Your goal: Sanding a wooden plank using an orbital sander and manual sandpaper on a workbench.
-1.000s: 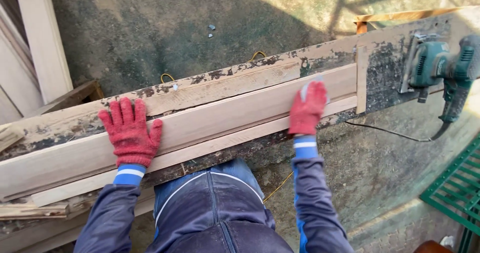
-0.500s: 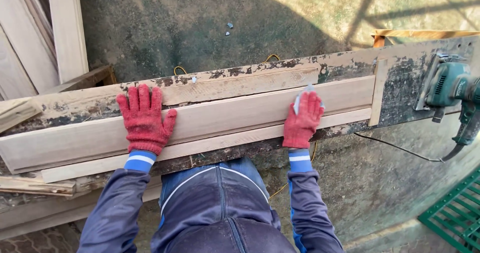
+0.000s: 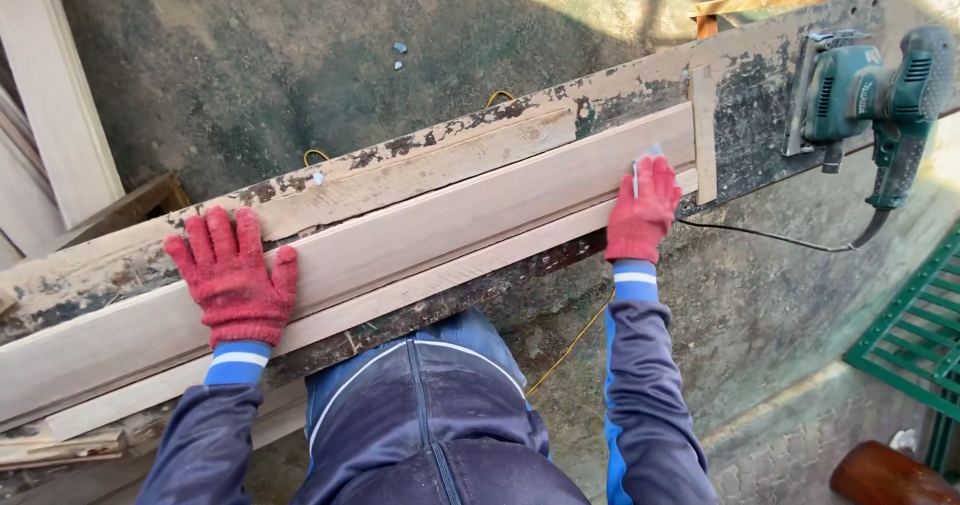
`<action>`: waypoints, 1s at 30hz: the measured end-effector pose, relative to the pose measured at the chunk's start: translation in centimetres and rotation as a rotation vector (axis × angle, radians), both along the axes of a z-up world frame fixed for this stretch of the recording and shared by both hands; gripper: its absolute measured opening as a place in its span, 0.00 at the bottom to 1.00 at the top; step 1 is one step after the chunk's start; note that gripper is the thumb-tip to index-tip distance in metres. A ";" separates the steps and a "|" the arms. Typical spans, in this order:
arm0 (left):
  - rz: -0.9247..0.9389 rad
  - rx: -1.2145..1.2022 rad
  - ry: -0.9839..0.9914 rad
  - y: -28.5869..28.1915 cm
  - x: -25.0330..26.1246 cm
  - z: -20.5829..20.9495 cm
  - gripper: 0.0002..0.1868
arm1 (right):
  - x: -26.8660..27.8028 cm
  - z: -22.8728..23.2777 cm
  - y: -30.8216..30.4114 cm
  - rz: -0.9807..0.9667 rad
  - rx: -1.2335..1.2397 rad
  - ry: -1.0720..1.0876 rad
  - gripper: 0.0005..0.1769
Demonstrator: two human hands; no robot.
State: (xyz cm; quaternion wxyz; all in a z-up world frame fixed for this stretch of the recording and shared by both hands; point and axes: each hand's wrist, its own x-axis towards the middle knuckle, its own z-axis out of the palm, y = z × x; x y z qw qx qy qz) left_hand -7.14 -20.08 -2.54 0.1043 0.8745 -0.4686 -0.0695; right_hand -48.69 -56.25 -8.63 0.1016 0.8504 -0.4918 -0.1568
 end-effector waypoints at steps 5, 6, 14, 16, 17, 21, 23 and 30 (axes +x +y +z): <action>0.009 -0.012 0.003 0.7 -0.4 -0.5 0.40 | 9.2 3.2 13.0 0.187 0.338 -0.611 0.44; 0.016 -0.014 0.003 0.3 -0.7 -0.5 0.40 | 9.3 3.8 13.0 0.195 0.338 -0.610 0.44; 0.005 0.016 -0.033 0.0 -0.3 0.1 0.38 | 1.6 2.2 5.2 0.050 0.035 -0.335 0.32; 0.010 -0.013 -0.011 0.0 -0.4 0.0 0.38 | 5.9 3.6 10.6 0.123 0.112 -0.469 0.34; 0.011 -0.033 0.002 0.4 -0.4 0.0 0.38 | 8.2 4.1 13.6 0.191 0.198 -0.610 0.37; 0.003 -0.040 0.041 0.6 -0.1 -0.8 0.40 | 7.7 3.9 11.7 0.484 0.097 -0.550 0.43; 0.014 -0.006 -0.001 0.4 -0.2 -0.6 0.39 | 4.7 2.9 7.8 0.226 -0.072 -0.360 0.32; 0.023 -0.013 -0.012 0.7 -0.6 -0.1 0.40 | 7.0 2.5 14.2 0.390 0.085 -0.506 0.50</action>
